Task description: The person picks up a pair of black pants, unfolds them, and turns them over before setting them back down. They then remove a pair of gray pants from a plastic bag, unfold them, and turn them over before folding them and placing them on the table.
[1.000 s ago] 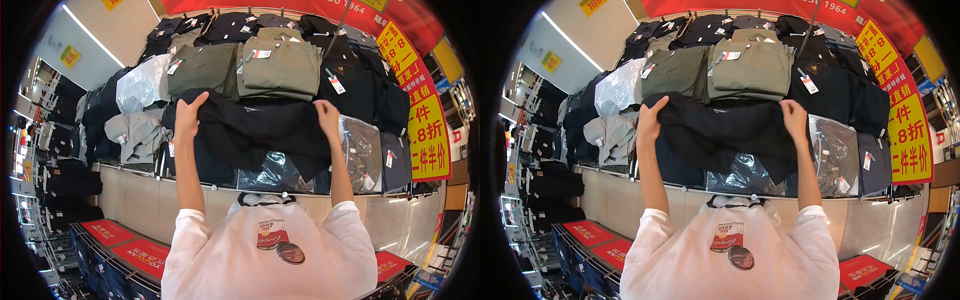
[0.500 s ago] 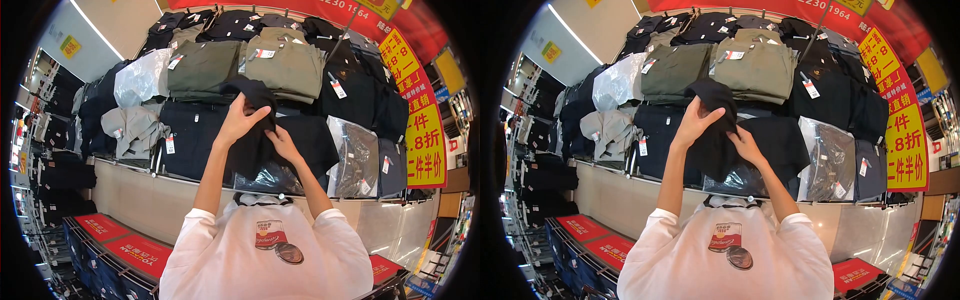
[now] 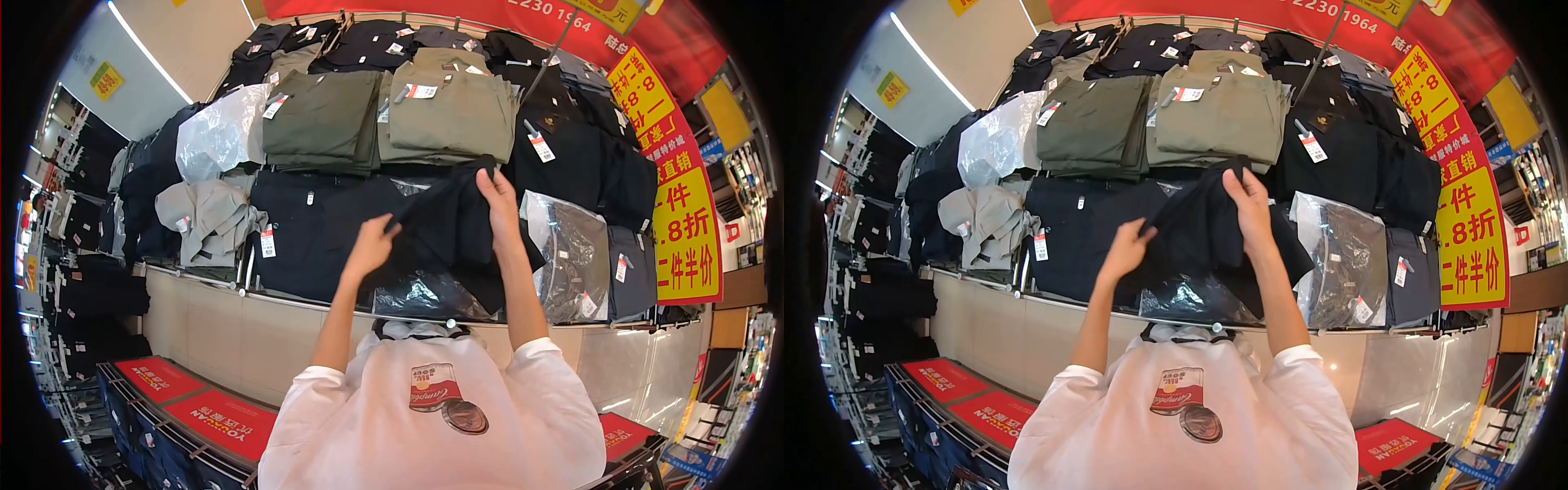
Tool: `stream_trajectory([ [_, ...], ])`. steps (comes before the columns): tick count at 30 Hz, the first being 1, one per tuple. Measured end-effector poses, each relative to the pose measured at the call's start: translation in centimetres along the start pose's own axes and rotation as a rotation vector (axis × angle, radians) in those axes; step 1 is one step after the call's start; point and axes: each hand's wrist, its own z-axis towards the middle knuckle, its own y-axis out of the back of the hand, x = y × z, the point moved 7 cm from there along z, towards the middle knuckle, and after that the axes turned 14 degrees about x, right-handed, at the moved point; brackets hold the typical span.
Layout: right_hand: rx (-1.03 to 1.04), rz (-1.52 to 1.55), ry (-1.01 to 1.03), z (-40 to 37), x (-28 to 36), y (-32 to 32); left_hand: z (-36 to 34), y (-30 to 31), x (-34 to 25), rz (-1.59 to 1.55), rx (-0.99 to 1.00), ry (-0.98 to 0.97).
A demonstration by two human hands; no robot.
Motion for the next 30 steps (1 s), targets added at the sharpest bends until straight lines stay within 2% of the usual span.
stream_trajectory([
  [1,0.009,-0.105,0.019,0.3,0.9,0.3,0.0,2.1,-1.9,0.016,-0.013,-0.011],
  [2,0.027,-0.166,0.014,0.6,1.5,0.8,-0.5,4.6,-4.4,-0.009,-0.178,-0.221],
  [3,0.045,-0.226,0.009,0.9,2.1,1.0,-0.7,6.7,-5.6,-0.034,-0.285,-0.276],
  [5,0.034,-0.269,-0.016,1.4,2.5,1.3,-0.2,9.9,-6.8,-0.106,-0.300,-0.236],
  [7,0.011,-0.357,0.053,2.1,3.0,2.0,0.5,12.1,-6.8,-0.162,-0.320,-0.240],
  [10,-0.012,-0.301,0.114,2.3,4.7,1.6,0.7,13.8,-7.3,-0.271,-0.341,-0.251],
  [14,-0.001,-0.277,0.118,2.4,4.7,0.9,0.6,14.0,-8.0,-0.274,-0.363,-0.275],
  [17,0.009,-0.300,0.121,2.5,4.7,0.3,0.7,13.5,-7.8,-0.392,-0.373,-0.263],
  [19,0.008,-0.317,0.121,2.6,4.2,0.3,0.8,13.0,-8.9,-0.548,-0.362,-0.324],
  [21,0.022,-0.465,0.134,2.5,3.5,0.2,1.0,12.9,-9.9,-0.551,-0.339,-0.330],
  [23,0.033,-0.571,0.172,1.8,2.9,-1.5,1.5,12.2,-11.0,-0.736,-0.310,-0.392],
  [25,0.123,-0.671,0.187,1.1,0.8,-3.1,1.8,10.6,-13.0,-0.839,-0.306,-0.348],
  [26,0.204,-0.566,0.004,0.0,-1.5,-3.6,2.3,9.4,-13.4,-0.815,-0.286,-0.361],
  [27,0.487,-0.545,0.174,-0.2,-2.6,-5.8,2.8,8.2,-13.7,-0.789,-0.267,-0.374],
  [28,0.410,-0.804,0.183,-1.8,-2.6,-7.0,3.0,7.0,-14.6,-0.616,-0.259,-0.407],
  [29,0.432,-0.624,0.110,-2.3,-5.0,-7.3,3.1,5.8,-15.7,-0.443,-0.248,-0.438],
  [30,0.414,-0.682,-0.046,-2.1,-6.9,-5.9,3.3,4.0,-16.2,-0.485,-0.168,-0.428],
])
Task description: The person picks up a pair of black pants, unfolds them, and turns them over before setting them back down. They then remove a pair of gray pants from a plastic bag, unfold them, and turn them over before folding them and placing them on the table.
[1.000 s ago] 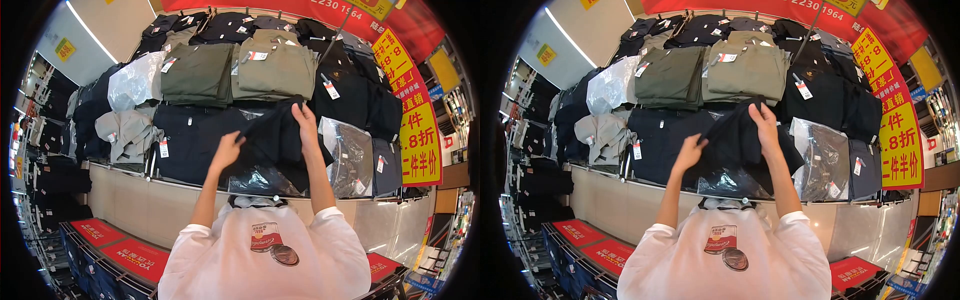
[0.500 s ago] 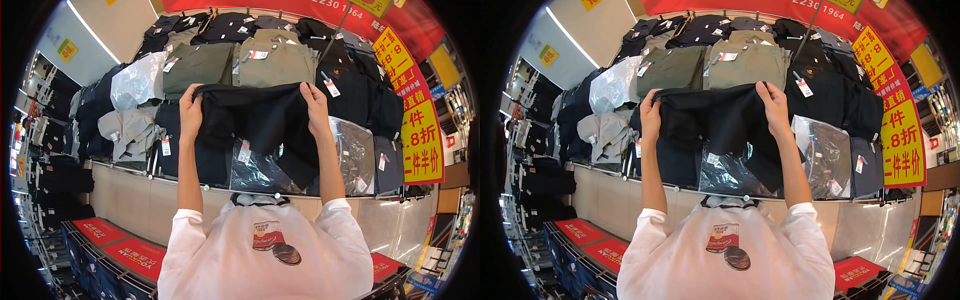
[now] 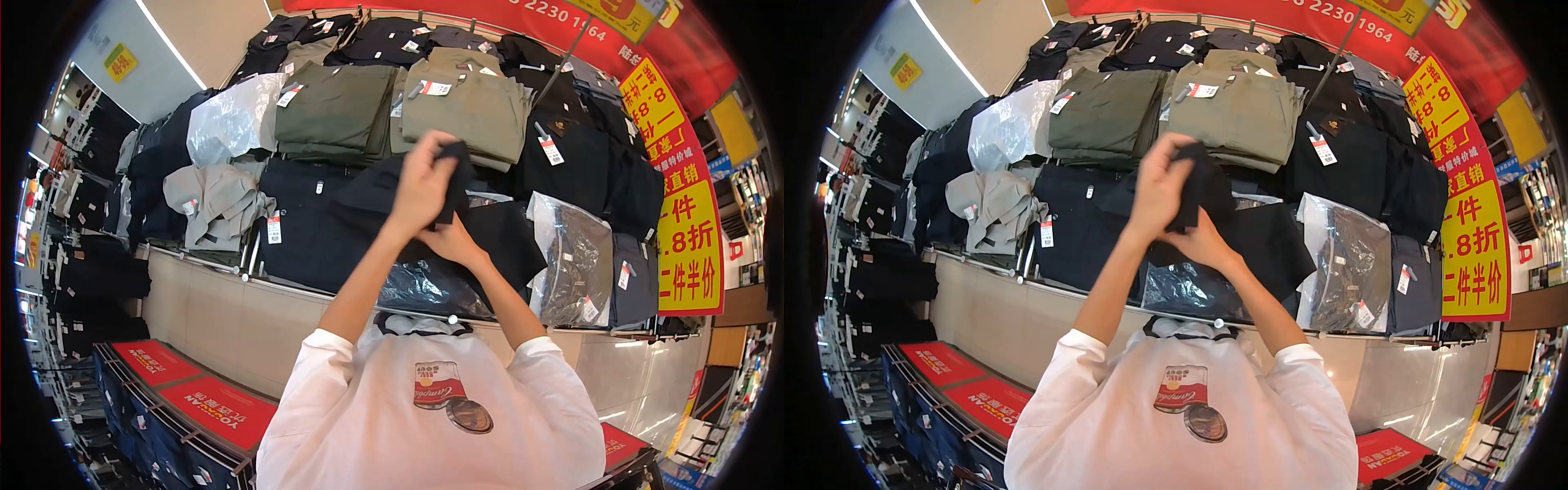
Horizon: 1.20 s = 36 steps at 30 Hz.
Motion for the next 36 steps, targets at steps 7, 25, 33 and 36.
stream_trajectory([
  [7,-0.583,0.765,-0.204,-2.5,-3.5,5.0,-2.3,-0.6,-2.4,0.109,0.171,-0.047],
  [25,-0.456,1.340,0.474,-6.1,-4.5,13.8,-12.4,-8.0,14.0,-0.055,0.456,0.589],
  [33,-0.319,1.330,0.494,-6.7,-3.9,14.3,-17.8,-0.9,24.2,0.286,0.216,0.424],
  [36,-0.267,1.331,0.503,-6.8,-3.6,14.2,-13.0,3.3,19.1,-0.719,-0.324,0.451],
])
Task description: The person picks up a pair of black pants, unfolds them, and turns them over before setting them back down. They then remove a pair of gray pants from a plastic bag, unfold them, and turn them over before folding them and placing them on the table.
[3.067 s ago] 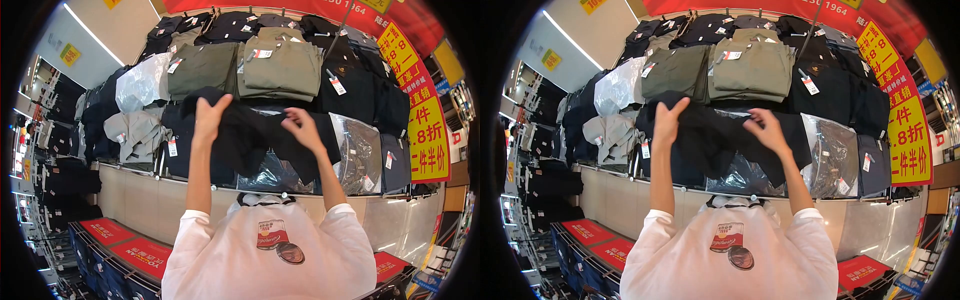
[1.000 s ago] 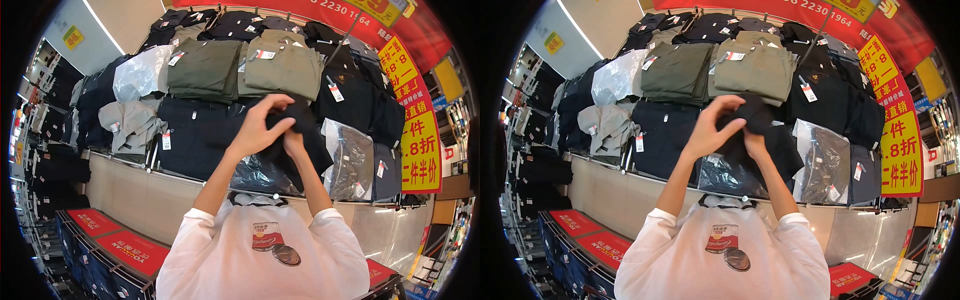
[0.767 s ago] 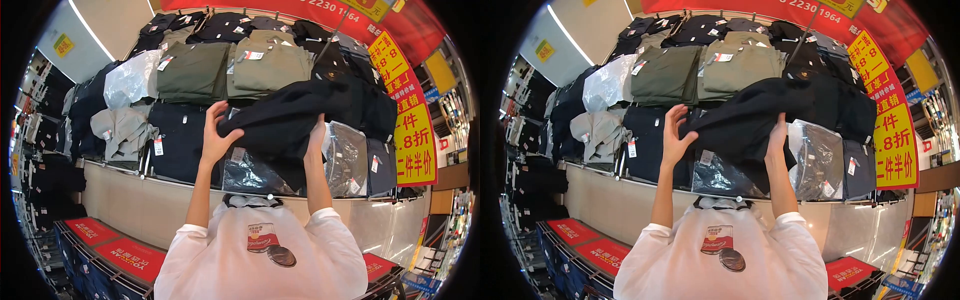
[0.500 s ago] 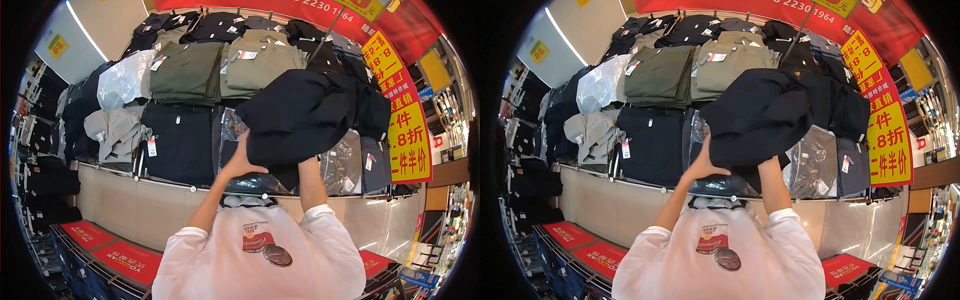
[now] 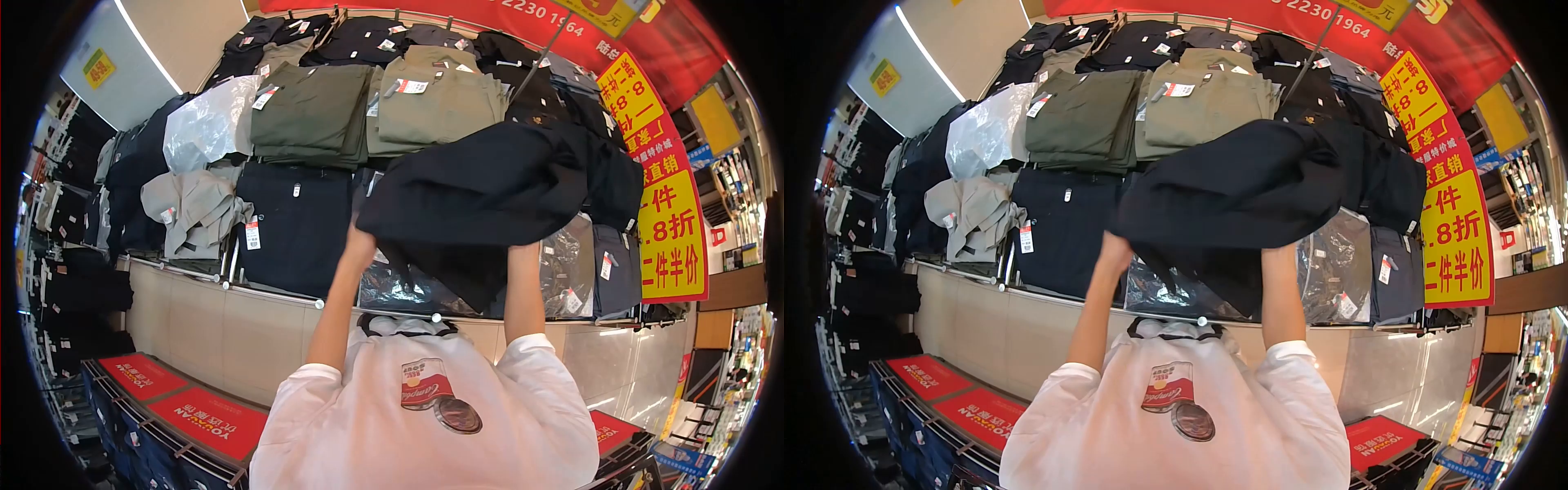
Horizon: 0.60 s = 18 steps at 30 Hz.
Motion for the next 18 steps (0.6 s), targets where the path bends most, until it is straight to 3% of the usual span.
stream_trajectory([
  [2,0.028,0.006,-0.015,0.0,0.0,-0.2,0.7,-1.2,-5.1,-0.374,0.036,-0.049],
  [3,0.041,0.009,-0.023,0.0,-0.1,-0.3,0.5,-1.9,-8.1,-0.387,0.164,-0.189],
  [5,0.057,0.017,-0.033,0.3,-0.5,-0.5,0.6,-0.8,-11.4,-0.481,0.250,-0.257],
  [6,-0.249,-0.061,-0.013,0.1,-0.7,1.4,0.4,-0.6,-13.2,-0.425,0.223,-0.280],
  [7,-0.555,-0.140,0.007,-0.9,-0.8,3.0,0.2,-1.7,-15.2,-0.392,0.326,-0.318],
  [10,-0.550,-0.210,-0.033,-1.0,-2.1,3.3,0.1,-1.9,-18.0,-0.404,0.396,-0.349],
  [12,-0.551,-0.248,-0.050,-1.2,-2.1,3.6,-0.3,-2.9,-18.7,-0.389,0.549,-0.353],
  [13,-0.499,-0.212,-0.025,-0.9,-2.0,3.5,-0.3,-3.0,-18.5,-0.388,0.548,-0.352],
  [15,-0.450,-0.176,0.001,-0.6,-1.8,2.9,-0.1,-0.3,-16.8,-0.297,0.158,-0.303],
  [18,-0.557,-0.128,0.142,-0.6,-0.3,2.2,-0.4,1.3,-14.9,-0.112,0.115,-0.279],
])
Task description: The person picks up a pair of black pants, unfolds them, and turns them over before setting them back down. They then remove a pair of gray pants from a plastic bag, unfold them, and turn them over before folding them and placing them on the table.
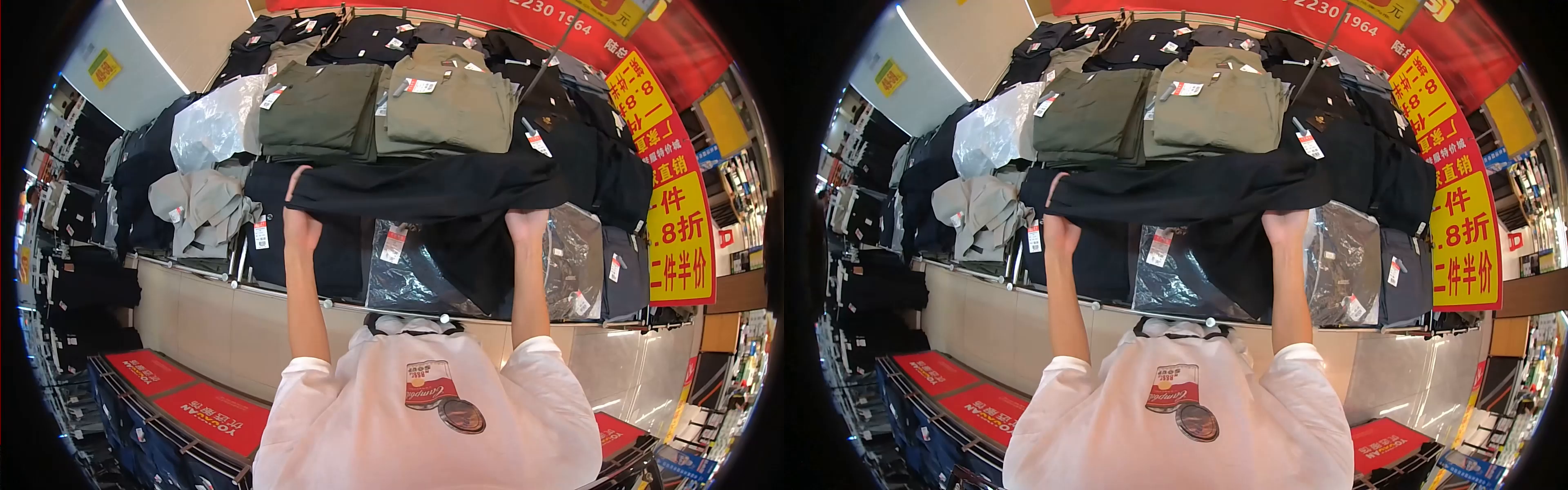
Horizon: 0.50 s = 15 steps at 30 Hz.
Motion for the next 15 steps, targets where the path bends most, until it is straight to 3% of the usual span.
stream_trajectory([
  [1,0.064,0.049,0.004,0.4,0.5,0.1,-0.4,0.0,0.6,0.000,0.001,0.001],
  [4,0.107,0.104,0.023,0.5,0.8,-0.3,-1.8,0.2,3.0,0.562,0.015,0.197],
  [8,0.043,0.076,-0.060,-1.7,-0.5,-3.6,-3.7,-1.0,8.1,1.196,0.396,0.492],
  [9,0.042,0.082,-0.065,-2.3,-1.3,-3.8,-4.5,-1.2,10.2,1.052,0.452,0.670],
  [11,0.371,0.055,-0.278,-3.6,-4.3,-6.4,-5.1,-5.7,11.8,0.892,0.520,0.539],
  [13,0.309,-0.100,-0.418,-5.6,-7.7,-6.8,-5.5,-8.4,13.0,0.699,0.455,0.328],
  [15,0.277,-0.352,-0.464,-7.1,-10.4,-6.4,-5.4,-10.0,12.6,1.156,0.556,0.056],
])
